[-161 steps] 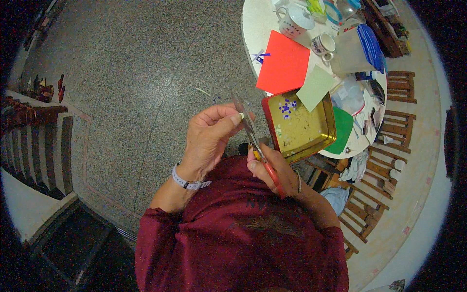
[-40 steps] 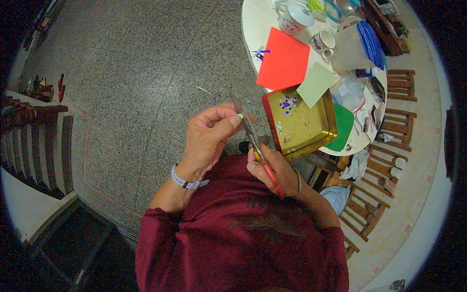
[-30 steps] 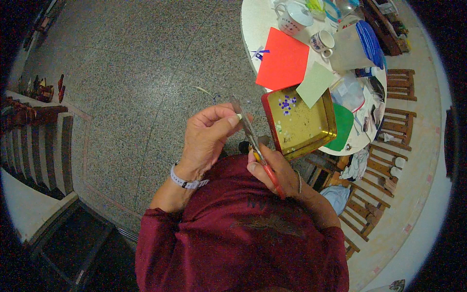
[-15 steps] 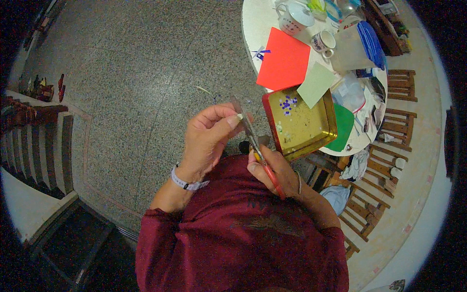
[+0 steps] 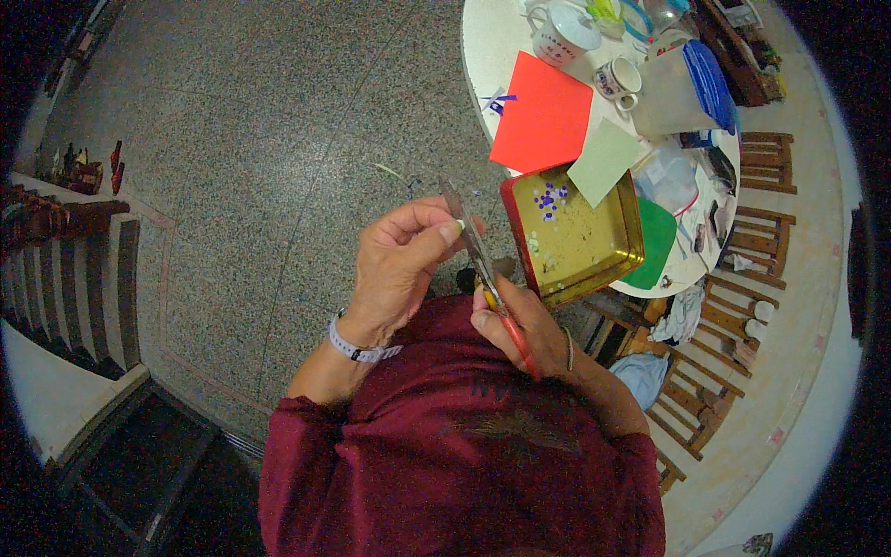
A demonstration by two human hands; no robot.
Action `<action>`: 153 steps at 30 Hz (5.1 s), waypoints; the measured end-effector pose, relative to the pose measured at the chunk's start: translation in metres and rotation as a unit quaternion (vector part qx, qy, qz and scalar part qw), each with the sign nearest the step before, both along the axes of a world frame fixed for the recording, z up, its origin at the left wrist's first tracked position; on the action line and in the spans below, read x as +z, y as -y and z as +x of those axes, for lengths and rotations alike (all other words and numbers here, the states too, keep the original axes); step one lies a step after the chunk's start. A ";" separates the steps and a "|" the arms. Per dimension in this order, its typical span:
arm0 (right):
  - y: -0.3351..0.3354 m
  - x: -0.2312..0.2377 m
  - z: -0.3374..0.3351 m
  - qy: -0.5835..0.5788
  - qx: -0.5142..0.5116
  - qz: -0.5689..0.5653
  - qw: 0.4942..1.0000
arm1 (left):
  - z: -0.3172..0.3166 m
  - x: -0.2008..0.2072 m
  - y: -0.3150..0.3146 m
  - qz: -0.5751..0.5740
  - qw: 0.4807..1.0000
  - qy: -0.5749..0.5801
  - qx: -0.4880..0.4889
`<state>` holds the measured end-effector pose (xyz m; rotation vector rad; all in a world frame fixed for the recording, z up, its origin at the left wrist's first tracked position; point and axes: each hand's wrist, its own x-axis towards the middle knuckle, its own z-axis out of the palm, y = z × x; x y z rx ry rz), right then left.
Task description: The person uses scissors to cut small pieces from a white paper strip and places them into a gold tray. They then fold a larger sheet of light green paper and cut it into strips using the scissors.
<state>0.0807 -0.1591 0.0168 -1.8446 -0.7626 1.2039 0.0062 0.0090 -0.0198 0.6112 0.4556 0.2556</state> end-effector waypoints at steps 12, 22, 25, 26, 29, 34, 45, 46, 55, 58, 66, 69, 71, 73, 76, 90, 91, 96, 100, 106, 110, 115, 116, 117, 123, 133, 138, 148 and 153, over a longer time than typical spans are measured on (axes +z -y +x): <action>0.000 -0.004 0.001 -0.003 -0.005 0.009 1.000 | 0.002 -0.001 -0.005 -0.041 0.999 0.019 -0.005; -0.005 -0.002 0.003 -0.002 -0.009 -0.007 1.000 | 0.002 -0.004 -0.006 -0.012 1.000 0.004 -0.003; -0.005 -0.002 0.004 0.000 -0.004 -0.009 1.000 | 0.003 -0.004 -0.003 -0.019 1.000 -0.004 0.004; -0.004 -0.003 0.004 0.007 -0.002 -0.005 1.000 | 0.003 -0.004 -0.003 -0.020 1.000 -0.003 0.004; -0.004 -0.004 0.004 0.014 0.000 0.007 1.000 | 0.004 -0.003 -0.003 -0.019 1.000 0.003 0.002; -0.004 -0.004 0.004 0.009 0.006 0.006 1.000 | 0.003 -0.006 -0.002 -0.010 1.000 0.005 0.007; -0.001 -0.003 0.004 0.003 0.011 0.011 1.000 | 0.001 -0.006 -0.002 -0.014 1.000 0.014 0.003; 0.000 -0.004 0.003 0.012 0.011 0.019 1.000 | 0.001 -0.005 -0.003 -0.012 1.000 0.016 0.000; 0.000 -0.003 0.002 -0.002 0.007 0.001 1.000 | 0.000 -0.005 -0.004 -0.036 0.999 0.015 0.001; 0.001 -0.005 0.001 0.005 0.005 0.011 1.000 | -0.001 -0.006 -0.004 -0.030 0.999 0.015 0.002; 0.001 -0.003 -0.001 0.002 0.001 0.009 1.000 | -0.003 -0.005 -0.004 -0.045 0.999 0.020 -0.008; 0.003 -0.006 -0.002 0.022 0.008 0.015 1.000 | -0.003 -0.007 -0.003 -0.023 1.000 0.014 -0.004; 0.004 -0.009 -0.004 0.037 0.005 0.020 0.999 | -0.003 -0.007 -0.002 -0.013 1.000 0.011 0.000; 0.005 -0.008 -0.004 0.035 0.005 0.013 0.999 | -0.004 -0.005 -0.002 -0.013 1.000 0.011 0.005; 0.003 -0.004 -0.002 0.014 0.005 -0.010 1.000 | -0.005 -0.005 -0.004 -0.014 1.000 0.013 -0.008; 0.003 -0.013 -0.005 -0.017 0.003 0.002 1.000 | -0.004 -0.004 0.001 -0.031 0.999 -0.005 0.032; 0.002 -0.011 -0.005 -0.024 0.003 -0.006 1.000 | -0.004 -0.003 0.003 -0.033 0.999 -0.010 0.039; -0.001 -0.009 -0.004 -0.035 -0.010 -0.028 0.999 | -0.002 -0.003 0.008 -0.024 0.998 -0.028 0.055; -0.002 -0.012 -0.005 -0.019 -0.010 -0.017 1.000 | -0.001 -0.001 0.010 -0.032 0.997 -0.024 0.070; -0.006 -0.006 -0.005 -0.034 -0.021 -0.015 0.999 | -0.001 0.001 0.012 -0.035 0.996 -0.030 0.078; -0.007 -0.004 -0.007 -0.029 -0.017 -0.016 0.999 | -0.001 0.000 0.013 -0.034 0.996 -0.026 0.084; -0.007 -0.006 -0.007 -0.029 -0.020 -0.022 0.999 | -0.001 -0.001 0.014 -0.033 0.995 -0.016 0.093; -0.007 -0.007 -0.007 -0.031 -0.019 -0.023 0.999 | -0.001 -0.001 0.014 -0.031 0.995 -0.017 0.094; -0.007 -0.007 -0.007 -0.033 -0.019 -0.023 0.999 | -0.001 -0.002 0.014 -0.030 0.995 -0.018 0.096; -0.008 -0.008 -0.004 -0.019 -0.008 -0.032 0.999 | -0.001 -0.001 0.013 -0.027 0.995 -0.024 0.096; -0.009 -0.010 -0.005 -0.013 -0.013 -0.031 0.999 | 0.001 0.000 0.014 -0.041 0.993 -0.022 0.113; -0.009 -0.009 -0.007 -0.015 -0.020 -0.025 0.999 | 0.001 0.000 0.013 -0.040 0.993 -0.027 0.111; -0.011 -0.010 -0.004 -0.019 -0.006 -0.016 1.000 | 0.002 0.001 0.011 -0.054 0.993 -0.019 0.103; -0.012 -0.011 -0.003 -0.020 -0.006 -0.014 1.000 | 0.002 -0.002 0.010 -0.048 0.993 -0.021 0.103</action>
